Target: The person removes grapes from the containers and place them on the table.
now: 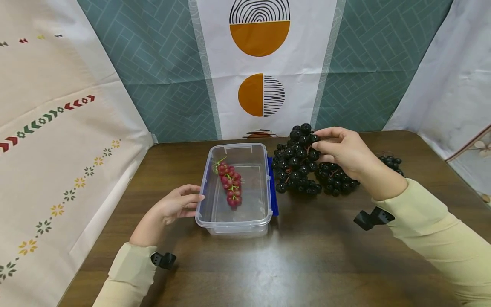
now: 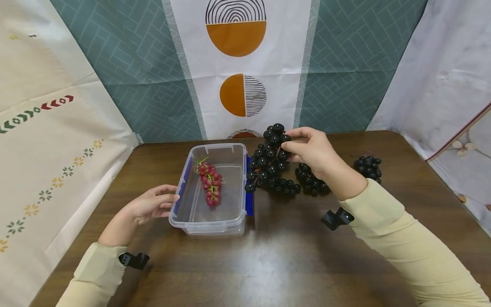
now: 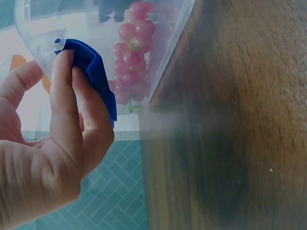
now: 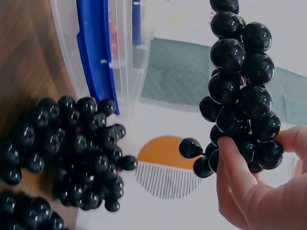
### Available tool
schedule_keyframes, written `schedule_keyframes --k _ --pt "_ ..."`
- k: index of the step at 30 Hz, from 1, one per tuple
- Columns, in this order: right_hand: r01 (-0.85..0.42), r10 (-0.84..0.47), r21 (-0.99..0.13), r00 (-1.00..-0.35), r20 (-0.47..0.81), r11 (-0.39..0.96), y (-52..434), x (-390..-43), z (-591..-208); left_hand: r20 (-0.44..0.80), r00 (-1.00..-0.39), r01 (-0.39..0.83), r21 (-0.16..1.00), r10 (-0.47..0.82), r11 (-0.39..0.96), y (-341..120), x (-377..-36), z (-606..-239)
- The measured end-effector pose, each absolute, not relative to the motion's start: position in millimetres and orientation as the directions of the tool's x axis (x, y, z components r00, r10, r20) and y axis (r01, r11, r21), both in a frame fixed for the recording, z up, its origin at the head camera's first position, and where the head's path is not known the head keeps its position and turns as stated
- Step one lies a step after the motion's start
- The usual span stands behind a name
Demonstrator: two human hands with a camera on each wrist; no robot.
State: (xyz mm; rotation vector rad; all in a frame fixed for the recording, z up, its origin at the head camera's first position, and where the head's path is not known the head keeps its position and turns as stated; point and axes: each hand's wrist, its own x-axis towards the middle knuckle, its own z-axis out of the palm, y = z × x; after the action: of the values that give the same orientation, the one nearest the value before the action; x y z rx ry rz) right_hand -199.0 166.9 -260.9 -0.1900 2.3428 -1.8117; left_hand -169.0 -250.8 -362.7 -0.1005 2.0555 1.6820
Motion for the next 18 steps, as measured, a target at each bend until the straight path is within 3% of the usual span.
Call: schedule_keyframes --k 9,18 --pt "0.003 -0.134 -0.953 -0.99 -0.046 0.304 204 -190 -270 -0.41 -0.883 -0.36 0.904 0.229 0.231 -250 -167 -365" --pt "0.011 -0.064 -0.999 -0.998 -0.014 0.042 246 -174 -285 -0.401 -0.885 -0.352 0.909 0.236 0.224 -249 -168 -363"
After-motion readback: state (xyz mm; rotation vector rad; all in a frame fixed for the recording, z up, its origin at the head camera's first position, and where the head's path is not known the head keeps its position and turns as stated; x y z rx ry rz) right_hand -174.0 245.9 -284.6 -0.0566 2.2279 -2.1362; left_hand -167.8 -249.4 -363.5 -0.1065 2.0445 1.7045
